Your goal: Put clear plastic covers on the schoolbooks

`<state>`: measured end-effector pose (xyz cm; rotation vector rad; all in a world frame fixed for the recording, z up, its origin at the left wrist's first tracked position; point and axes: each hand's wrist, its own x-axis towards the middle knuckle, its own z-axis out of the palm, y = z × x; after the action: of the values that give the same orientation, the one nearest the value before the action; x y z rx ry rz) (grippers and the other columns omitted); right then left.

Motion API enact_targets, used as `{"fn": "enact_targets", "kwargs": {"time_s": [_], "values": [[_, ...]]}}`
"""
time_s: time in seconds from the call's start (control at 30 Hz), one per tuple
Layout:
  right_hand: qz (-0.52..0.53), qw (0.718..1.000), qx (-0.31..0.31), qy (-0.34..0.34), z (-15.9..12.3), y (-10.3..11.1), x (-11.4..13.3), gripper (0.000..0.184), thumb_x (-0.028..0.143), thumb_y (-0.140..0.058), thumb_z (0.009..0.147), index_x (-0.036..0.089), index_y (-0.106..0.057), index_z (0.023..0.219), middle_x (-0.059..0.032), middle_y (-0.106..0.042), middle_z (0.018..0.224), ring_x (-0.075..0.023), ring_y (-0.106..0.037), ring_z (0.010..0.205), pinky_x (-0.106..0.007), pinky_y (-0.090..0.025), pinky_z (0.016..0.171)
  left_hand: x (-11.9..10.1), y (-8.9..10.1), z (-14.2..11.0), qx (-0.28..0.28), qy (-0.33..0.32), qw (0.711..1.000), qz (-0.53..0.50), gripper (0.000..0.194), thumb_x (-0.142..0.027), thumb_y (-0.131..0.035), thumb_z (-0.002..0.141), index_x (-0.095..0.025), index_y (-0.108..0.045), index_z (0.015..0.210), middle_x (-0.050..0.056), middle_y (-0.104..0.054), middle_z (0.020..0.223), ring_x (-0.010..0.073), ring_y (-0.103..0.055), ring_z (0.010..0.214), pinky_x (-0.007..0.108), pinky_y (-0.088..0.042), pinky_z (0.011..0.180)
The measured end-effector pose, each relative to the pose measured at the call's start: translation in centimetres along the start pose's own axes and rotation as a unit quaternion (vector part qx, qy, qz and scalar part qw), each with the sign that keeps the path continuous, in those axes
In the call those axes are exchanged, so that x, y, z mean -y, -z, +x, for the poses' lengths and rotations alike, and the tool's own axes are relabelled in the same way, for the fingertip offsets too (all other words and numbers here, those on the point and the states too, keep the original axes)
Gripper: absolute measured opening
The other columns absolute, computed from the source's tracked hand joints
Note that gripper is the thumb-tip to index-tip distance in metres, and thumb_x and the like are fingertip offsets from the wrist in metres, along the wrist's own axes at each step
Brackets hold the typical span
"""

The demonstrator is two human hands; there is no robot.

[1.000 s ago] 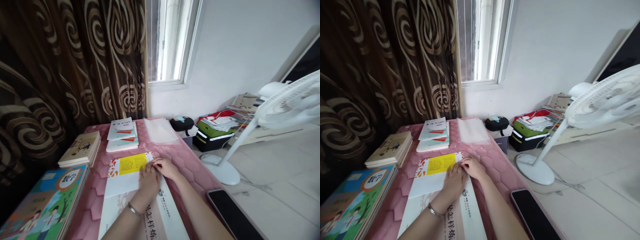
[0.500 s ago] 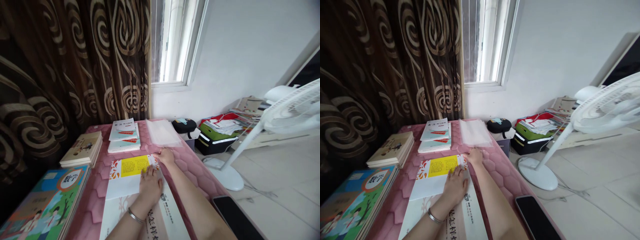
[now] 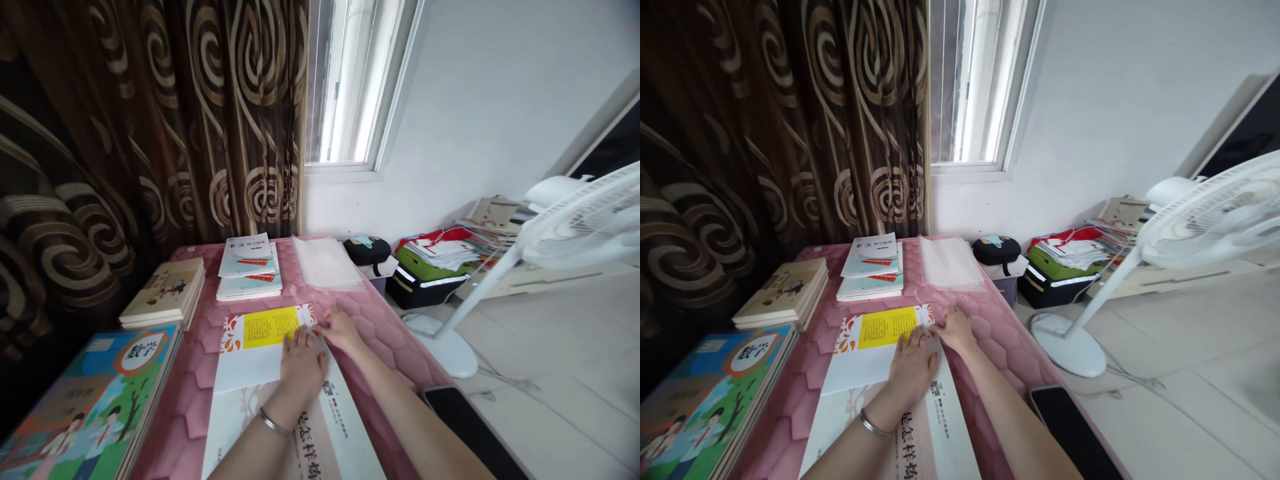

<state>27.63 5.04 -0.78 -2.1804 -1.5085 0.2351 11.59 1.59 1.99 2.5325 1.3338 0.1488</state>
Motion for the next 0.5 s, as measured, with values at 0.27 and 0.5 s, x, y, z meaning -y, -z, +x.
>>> {"fn": "enact_targets", "kwargs": {"time_s": [0.27,0.5], "values": [[0.010,0.999,0.017,-0.039,1.0,0.5,0.6,0.038,0.039,-0.078,0.065,0.017,-0.063,0.092,-0.0069,-0.071,0.094,-0.0240,-0.065,0.089,-0.031,-0.045,0.073,-0.1,-0.2,0.2,0.003,0.003,1.000,-0.004,0.058,-0.036,-0.030,0.092,-0.011,-0.040,0.144,0.012,-0.033,0.155,0.0245,-0.027,0.144,0.049,-0.017,0.119],[-0.026,0.995,-0.020,-0.092,4.1,0.3,2.5,0.044,0.052,-0.068,0.074,0.016,-0.066,0.098,-0.0141,-0.070,0.105,-0.0314,-0.062,0.105,-0.040,-0.043,0.088,-0.2,0.3,0.1,0.017,0.001,1.000,0.001,0.058,-0.035,-0.028,0.093,-0.008,-0.041,0.143,0.014,-0.030,0.156,0.0257,-0.025,0.145,0.050,-0.017,0.119]]}}
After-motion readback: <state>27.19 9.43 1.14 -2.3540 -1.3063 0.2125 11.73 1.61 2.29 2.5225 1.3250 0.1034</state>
